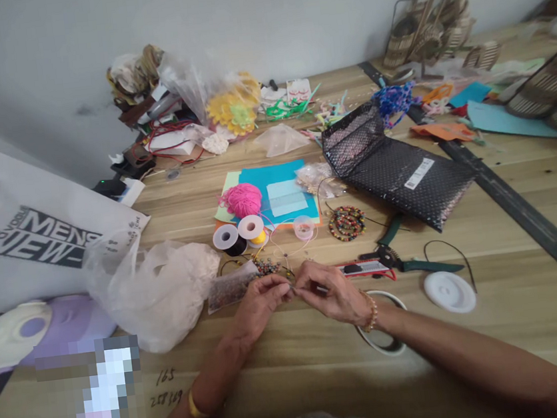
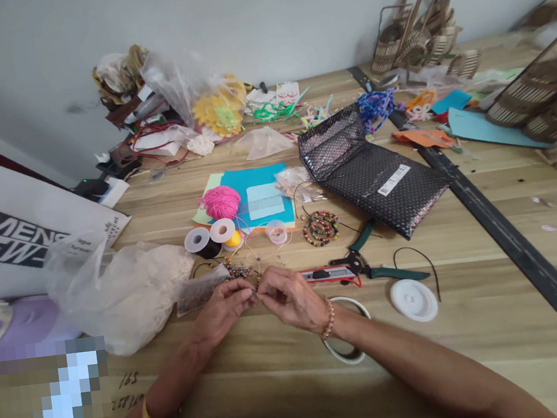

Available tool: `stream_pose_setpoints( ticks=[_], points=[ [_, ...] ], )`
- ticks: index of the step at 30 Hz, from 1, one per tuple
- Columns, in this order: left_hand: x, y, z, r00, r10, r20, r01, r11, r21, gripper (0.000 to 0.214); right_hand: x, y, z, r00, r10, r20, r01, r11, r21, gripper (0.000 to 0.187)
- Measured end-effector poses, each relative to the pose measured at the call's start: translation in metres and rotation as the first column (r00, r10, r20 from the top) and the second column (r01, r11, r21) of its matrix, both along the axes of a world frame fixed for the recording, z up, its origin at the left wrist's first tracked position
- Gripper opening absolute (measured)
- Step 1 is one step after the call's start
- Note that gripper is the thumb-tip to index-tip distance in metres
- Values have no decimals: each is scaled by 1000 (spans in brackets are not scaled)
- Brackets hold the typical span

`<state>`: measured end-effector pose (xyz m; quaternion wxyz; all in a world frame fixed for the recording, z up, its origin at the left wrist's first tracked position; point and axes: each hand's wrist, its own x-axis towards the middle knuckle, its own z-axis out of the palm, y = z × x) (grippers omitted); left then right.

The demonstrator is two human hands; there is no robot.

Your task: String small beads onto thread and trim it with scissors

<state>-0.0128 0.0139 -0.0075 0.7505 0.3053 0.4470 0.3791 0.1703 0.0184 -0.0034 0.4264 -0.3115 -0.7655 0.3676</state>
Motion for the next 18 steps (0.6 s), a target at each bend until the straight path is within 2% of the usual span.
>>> stream_pose_setpoints(
  ticks=[7, 18],
  points=[
    [3, -1, -1, 1000, 13, 21, -13, 1000, -27, 22, 0, 0, -3, 1000, 26, 2, -26, 999, 31, 13],
    [6, -2, -1, 998, 48, 33, -46, 998, -46, 22, 0, -1, -9, 1000, -10, 7, 9, 996, 90, 10]
  ],
)
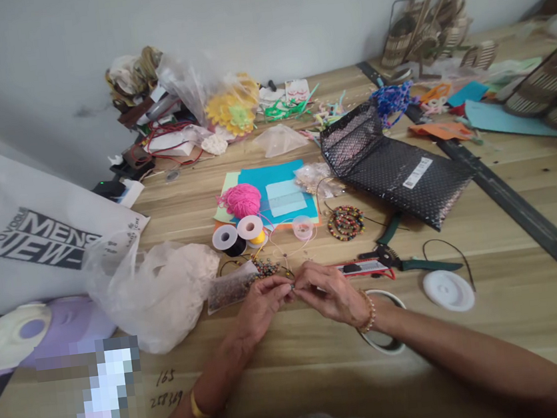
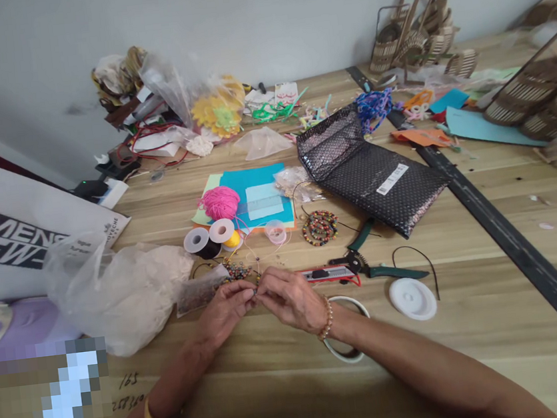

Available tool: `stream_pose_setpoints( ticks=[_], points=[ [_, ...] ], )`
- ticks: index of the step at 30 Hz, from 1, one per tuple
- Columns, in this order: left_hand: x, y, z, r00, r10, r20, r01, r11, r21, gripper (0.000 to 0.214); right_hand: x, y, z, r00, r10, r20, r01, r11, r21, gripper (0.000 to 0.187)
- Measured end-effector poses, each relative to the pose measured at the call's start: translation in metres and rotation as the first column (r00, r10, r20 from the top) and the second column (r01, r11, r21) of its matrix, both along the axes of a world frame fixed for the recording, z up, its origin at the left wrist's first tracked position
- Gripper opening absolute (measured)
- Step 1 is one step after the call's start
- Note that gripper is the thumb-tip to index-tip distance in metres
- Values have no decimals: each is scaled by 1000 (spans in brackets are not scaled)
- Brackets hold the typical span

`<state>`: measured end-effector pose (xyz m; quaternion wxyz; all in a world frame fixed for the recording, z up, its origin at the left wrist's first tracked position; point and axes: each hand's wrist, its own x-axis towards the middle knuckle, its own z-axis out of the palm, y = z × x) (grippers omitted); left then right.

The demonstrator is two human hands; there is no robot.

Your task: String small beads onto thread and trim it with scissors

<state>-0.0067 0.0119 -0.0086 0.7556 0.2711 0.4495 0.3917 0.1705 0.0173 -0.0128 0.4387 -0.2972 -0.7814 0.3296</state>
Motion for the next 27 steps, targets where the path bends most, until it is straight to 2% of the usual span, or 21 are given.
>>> stream_pose_setpoints(
  ticks=[5, 10, 17, 27],
  points=[
    [-1, -2, 0, 996, -22, -90, 30, 996, 88, 21, 0, 0, -1, 999, -32, 0, 32, 999, 19, 6],
    [-3, -2, 0, 986, -23, -165, 48, 988, 150, 20, 0, 0, 0, 1000, 0, 2, 0, 1000, -13, 9],
    [2, 0, 9, 1000, -15, -9, 15, 999, 37, 24, 0, 2, 10, 999, 8, -45, -14, 990, -137, 12],
    [-2, -1, 4, 999, -49, -5, 49, 999, 5, 26, 0, 3, 7, 997, 53, -50, -61, 984, -169, 12]
  ],
)
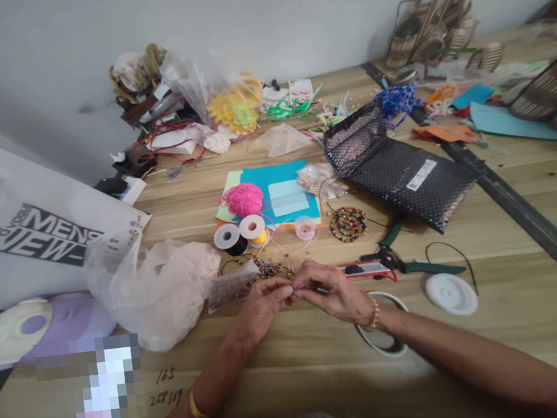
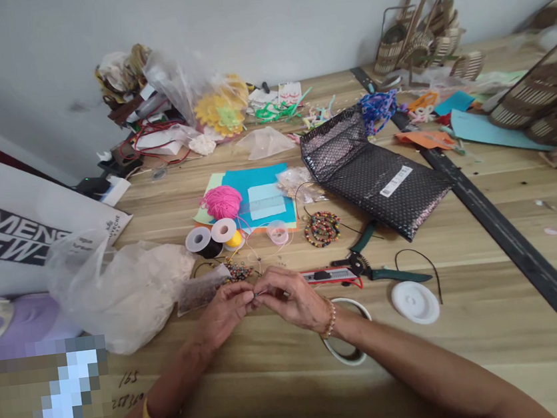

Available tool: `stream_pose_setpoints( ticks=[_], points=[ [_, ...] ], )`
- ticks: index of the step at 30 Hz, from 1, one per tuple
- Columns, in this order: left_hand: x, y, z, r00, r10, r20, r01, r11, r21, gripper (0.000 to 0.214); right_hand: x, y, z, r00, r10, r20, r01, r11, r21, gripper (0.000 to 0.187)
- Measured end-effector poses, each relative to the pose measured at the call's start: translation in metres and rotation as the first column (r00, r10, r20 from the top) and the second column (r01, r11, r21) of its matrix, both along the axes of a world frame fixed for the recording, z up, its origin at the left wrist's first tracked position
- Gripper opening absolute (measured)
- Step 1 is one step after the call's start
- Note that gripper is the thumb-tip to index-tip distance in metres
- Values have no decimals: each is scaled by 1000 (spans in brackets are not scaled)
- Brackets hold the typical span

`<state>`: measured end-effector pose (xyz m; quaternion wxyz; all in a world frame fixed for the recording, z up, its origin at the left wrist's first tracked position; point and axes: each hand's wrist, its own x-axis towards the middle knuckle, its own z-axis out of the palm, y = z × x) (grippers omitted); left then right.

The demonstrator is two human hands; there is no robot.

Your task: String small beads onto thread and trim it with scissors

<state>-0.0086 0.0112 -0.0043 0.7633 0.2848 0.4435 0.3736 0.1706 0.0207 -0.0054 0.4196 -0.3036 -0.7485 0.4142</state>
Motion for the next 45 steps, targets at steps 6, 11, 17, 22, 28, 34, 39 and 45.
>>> stream_pose_setpoints(
  ticks=[6, 11, 17, 22, 28, 34, 39, 45],
  points=[
    [-1, 0, -1, 998, -28, -50, 31, 998, 54, 23, -1, -2, 2, 1000, -19, 20, 19, 1000, -18, 11],
    [0, 1, 0, 1000, 4, -2, -4, 1000, 7, 23, -1, -3, 1, 999, -42, 13, 42, 999, -16, 9],
    [0, 2, 1, 998, 32, 46, -30, 998, -49, 25, 0, -2, 0, 999, -40, 7, 40, 998, 53, 14],
    [1, 2, 1, 997, 49, 59, -45, 996, -71, 24, 0, -2, 0, 999, -48, 13, 47, 995, 85, 12],
    [0, 1, 1, 998, 30, 52, -28, 999, -43, 24, 0, -2, 1, 999, -42, 11, 40, 992, 119, 12],
    [2, 2, 3, 999, 35, 39, -34, 999, -29, 24, 0, -2, 1, 999, -47, 19, 44, 989, 139, 12],
    [2, 1, 3, 999, 26, 25, -26, 999, -23, 21, 1, -2, -2, 998, -49, 40, 43, 988, 146, 12],
    [2, 0, 1, 1000, 18, -1, -18, 1000, 3, 20, 2, -3, -3, 997, -51, 63, 41, 988, 151, 14]
  ],
)
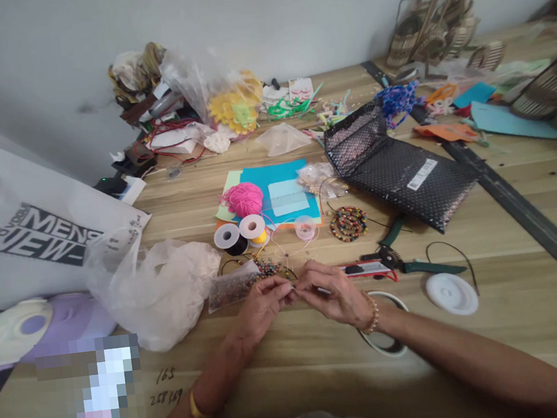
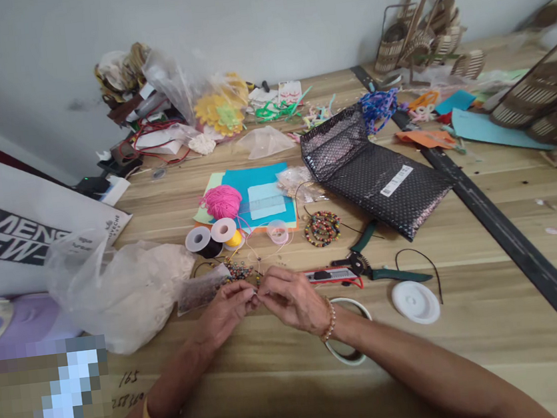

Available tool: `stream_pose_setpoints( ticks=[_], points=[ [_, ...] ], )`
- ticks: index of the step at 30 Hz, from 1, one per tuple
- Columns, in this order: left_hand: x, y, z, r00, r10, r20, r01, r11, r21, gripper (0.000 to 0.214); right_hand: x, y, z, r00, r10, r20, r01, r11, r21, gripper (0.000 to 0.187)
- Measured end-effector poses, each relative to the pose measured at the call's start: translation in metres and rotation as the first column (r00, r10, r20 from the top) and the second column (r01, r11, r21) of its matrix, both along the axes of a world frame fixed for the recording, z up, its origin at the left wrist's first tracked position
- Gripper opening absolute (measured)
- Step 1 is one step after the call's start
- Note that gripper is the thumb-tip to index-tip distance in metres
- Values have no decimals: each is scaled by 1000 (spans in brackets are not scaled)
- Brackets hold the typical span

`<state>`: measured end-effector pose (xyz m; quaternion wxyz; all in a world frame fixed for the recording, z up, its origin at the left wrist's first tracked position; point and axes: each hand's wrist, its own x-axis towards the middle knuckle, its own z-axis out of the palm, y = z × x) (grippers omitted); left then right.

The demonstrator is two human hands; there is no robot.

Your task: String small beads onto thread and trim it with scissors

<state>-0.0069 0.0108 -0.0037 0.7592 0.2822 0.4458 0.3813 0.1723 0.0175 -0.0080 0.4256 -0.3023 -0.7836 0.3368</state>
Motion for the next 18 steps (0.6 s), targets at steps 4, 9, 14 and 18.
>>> stream_pose_setpoints(
  ticks=[4, 9, 14, 18],
  points=[
    [0, -1, -2, 1000, 2, -11, -2, 1000, 16, 22, -1, 0, 1, 1000, -7, 7, 7, 1000, 30, 14],
    [0, -1, -2, 1000, 7, -27, -7, 999, 32, 23, -1, 0, 4, 1000, -12, -2, 12, 999, 48, 14],
    [1, -1, -2, 999, 15, -36, -13, 999, 48, 21, -1, 1, 3, 1000, -4, -30, 5, 999, 34, 12],
    [0, -2, 1, 999, 15, -35, -13, 999, 46, 19, -1, 2, -2, 999, -11, -48, 12, 1000, 22, 7]
  ],
)
